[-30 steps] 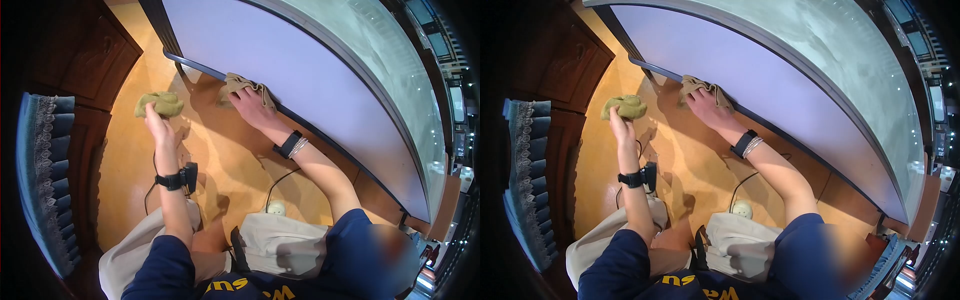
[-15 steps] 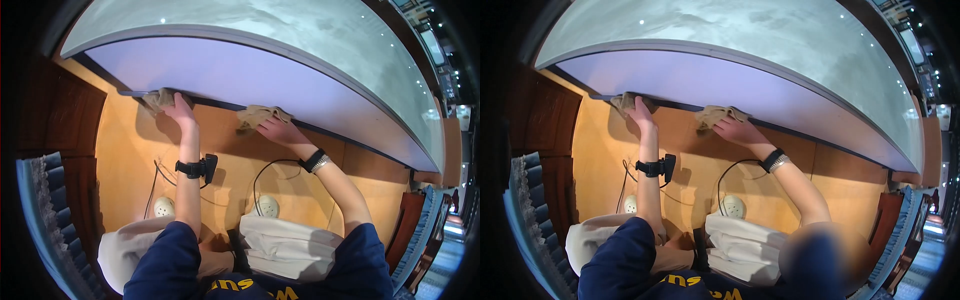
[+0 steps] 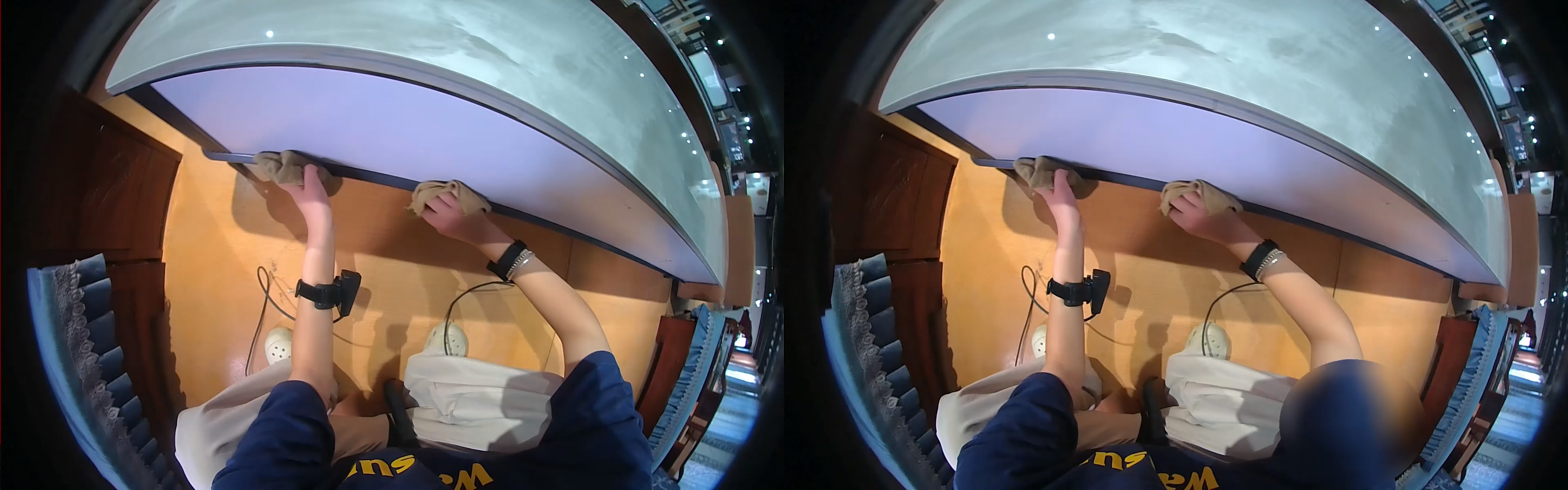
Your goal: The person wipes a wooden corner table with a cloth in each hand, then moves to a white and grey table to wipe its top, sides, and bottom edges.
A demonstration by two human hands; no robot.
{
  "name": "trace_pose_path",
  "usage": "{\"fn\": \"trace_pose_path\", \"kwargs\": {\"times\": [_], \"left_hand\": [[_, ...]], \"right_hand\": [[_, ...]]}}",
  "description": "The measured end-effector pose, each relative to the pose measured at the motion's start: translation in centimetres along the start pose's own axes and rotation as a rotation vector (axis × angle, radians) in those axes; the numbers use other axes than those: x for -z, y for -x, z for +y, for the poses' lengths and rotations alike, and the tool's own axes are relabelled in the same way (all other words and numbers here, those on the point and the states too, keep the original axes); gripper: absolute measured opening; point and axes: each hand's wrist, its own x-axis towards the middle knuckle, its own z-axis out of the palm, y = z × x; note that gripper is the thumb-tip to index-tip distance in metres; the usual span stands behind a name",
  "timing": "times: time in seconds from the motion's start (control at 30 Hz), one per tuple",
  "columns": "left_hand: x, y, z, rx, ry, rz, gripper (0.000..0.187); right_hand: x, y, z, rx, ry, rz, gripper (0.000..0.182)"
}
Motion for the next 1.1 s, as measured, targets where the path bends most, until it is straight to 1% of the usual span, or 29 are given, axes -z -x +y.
{"fn": "trace_pose_path", "kwargs": {"times": [0.03, 0.07, 0.1, 0.17, 0.2, 0.27, 0.3, 0.37, 0.4, 0.43, 0.47, 0.5, 0.6, 0.63, 0.67, 0.7, 0.73, 0.77, 0.8, 0.83, 0.87, 0.9, 0.97, 1.03, 1.07, 1.1], "left_hand": [[0.4, -0.1, 0.2, 0.007, 0.043, -0.042, 0.048], [1.2, -0.6, 0.0, -0.002, -0.011, -0.110, 0.054], [1.9, -0.8, -0.4, -0.004, -0.019, -0.106, 0.054], [2.8, -0.8, -0.2, 0.130, 0.083, -0.107, 0.050], [3.1, -1.0, -0.1, 0.143, 0.058, -0.097, 0.042], [3.9, -1.3, -0.3, 0.157, 0.068, -0.121, 0.039], [4.2, -1.5, -0.3, 0.168, 0.084, -0.152, 0.036], [3.9, -1.4, 0.3, 0.167, 0.100, -0.132, 0.034], [3.7, -1.3, 0.5, 0.171, 0.119, -0.111, 0.032], [3.6, -1.3, 0.6, 0.169, 0.120, -0.111, 0.032], [3.5, -1.3, 0.6, 0.188, 0.085, -0.102, 0.040], [3.3, -1.4, 0.6, 0.206, 0.050, -0.097, 0.048], [2.4, -0.5, 1.9, 0.191, 0.054, -0.108, 0.050], [2.0, -0.3, 1.8, 0.193, 0.062, -0.113, 0.050], [1.8, -0.1, 1.6, 0.159, 0.039, -0.081, 0.046], [1.5, 0.0, 1.4, 0.127, 0.013, -0.049, 0.042], [1.2, 0.0, 0.0, 0.129, 0.018, -0.052, 0.042], [0.9, 0.1, -1.8, 0.009, -0.039, -0.097, 0.050], [0.9, 0.1, -3.4, -0.112, -0.098, -0.139, 0.058], [1.0, 0.6, -3.2, -0.112, -0.099, -0.136, 0.058], [1.0, 1.4, -2.8, -0.169, -0.284, -0.153, 0.060], [1.1, 2.1, -2.3, -0.225, -0.473, -0.165, 0.063], [1.6, 2.4, -1.4, -0.246, -0.435, -0.182, 0.061], [1.7, 2.3, -0.2, -0.206, -0.478, -0.158, 0.055], [1.9, 1.9, 0.0, -0.207, -0.476, -0.161, 0.055], [2.4, 1.3, 0.1, -0.301, -0.564, -0.092, 0.054]], "right_hand": [[0.0, -1.9, -0.3, 0.039, -0.049, 0.059, 0.009], [0.0, -3.7, -0.7, 0.076, -0.099, 0.116, 0.006], [-0.1, -5.5, -1.3, 0.077, -0.107, 0.120, 0.006], [-0.8, -8.7, -2.5, 0.089, -0.193, 0.158, 0.008], [-1.2, -9.9, -3.2, 0.091, -0.199, 0.158, 0.008], [-1.6, -11.6, -4.4, 0.008, -0.524, 0.133, 0.009], [-1.5, -12.0, -4.8, 0.009, -0.528, 0.137, 0.009], [-0.4, -12.8, -4.9, -0.111, -0.637, -0.211, 0.009], [0.2, -13.0, -4.7, -0.111, -0.635, -0.209, 0.009], [0.8, -12.9, -4.3, -0.074, -0.639, -0.267, 0.010], [1.2, -12.7, -4.0, -0.037, -0.641, -0.325, 0.011], [1.5, -12.3, -3.7, -0.042, -0.636, -0.323, 0.011], [2.1, -10.3, -2.9, -0.088, -0.625, -0.368, 0.008], [1.7, -9.4, -2.8, -0.074, -0.622, -0.277, 0.007], [1.0, -8.7, -2.8, -0.057, -0.620, -0.186, 0.009], [0.1, -8.3, -2.9, -0.059, -0.614, -0.189, 0.009], [-1.1, -7.7, -3.2, -0.070, -0.592, -0.131, 0.010], [-1.4, -7.5, -3.2, -0.080, -0.571, -0.073, 0.011], [-1.7, -7.3, -3.2, -0.080, -0.570, -0.075, 0.011], [-1.8, -7.4, -3.2, -0.055, -0.506, -0.040, 0.010], [-2.0, -7.7, -3.3, -0.026, -0.444, 0.000, 0.010], [-2.2, -7.7, -3.3, -0.017, -0.451, 0.005, 0.010], [-2.5, -7.7, -3.3, 0.053, -0.223, 0.069, 0.007], [-2.6, -7.9, -3.4, 0.072, -0.197, 0.076, 0.006], [-2.5, -7.7, -3.3, 0.085, -0.166, 0.075, 0.006], [-2.4, -7.7, -3.3, 0.082, -0.161, 0.070, 0.006]]}}
